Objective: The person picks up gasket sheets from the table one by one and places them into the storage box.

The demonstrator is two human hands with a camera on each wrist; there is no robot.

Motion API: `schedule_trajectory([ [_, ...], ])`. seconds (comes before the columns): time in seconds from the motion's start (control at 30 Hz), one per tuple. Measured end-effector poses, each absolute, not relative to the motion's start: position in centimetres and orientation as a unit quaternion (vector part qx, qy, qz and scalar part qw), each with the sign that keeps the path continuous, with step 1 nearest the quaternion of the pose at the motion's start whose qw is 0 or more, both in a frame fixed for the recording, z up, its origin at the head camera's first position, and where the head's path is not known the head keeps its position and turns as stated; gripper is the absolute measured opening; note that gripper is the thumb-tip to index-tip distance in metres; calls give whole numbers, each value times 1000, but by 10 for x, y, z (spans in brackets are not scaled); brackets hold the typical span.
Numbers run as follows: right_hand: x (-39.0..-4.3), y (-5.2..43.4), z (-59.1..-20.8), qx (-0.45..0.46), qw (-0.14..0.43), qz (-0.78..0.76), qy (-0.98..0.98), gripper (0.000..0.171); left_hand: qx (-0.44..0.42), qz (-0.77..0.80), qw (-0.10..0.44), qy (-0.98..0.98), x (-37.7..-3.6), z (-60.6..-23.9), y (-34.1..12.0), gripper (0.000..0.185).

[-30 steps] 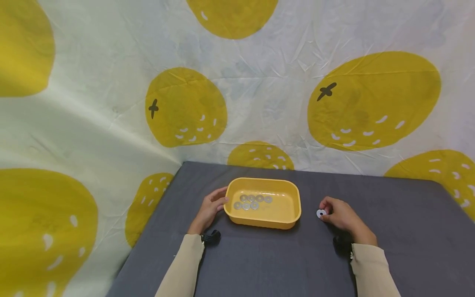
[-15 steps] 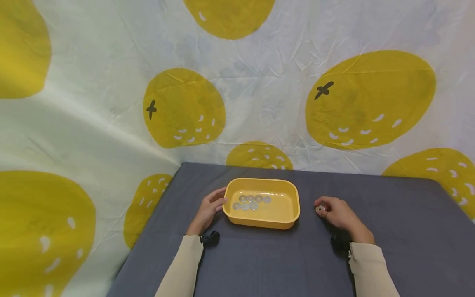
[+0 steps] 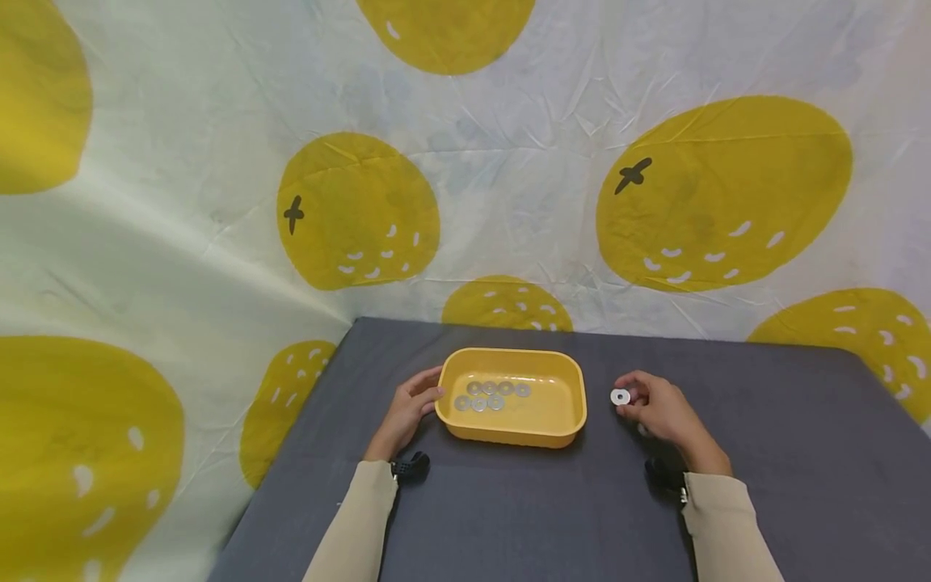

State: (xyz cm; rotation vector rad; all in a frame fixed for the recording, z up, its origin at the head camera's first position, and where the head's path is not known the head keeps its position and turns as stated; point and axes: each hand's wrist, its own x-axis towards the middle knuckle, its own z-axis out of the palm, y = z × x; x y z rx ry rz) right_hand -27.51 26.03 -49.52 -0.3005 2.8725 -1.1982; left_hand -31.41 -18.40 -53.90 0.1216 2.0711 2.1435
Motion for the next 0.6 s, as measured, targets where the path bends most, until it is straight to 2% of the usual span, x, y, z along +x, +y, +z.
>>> schedule_trajectory([
  [0.4,-275,255,-483,-71,18,-402,913,40,32,712,75,698,-313,-535,-182,47],
  [0.6,-274,254,-481,-62,7,-387,920,38,26,712,79,697,-312,-535,-181,47],
])
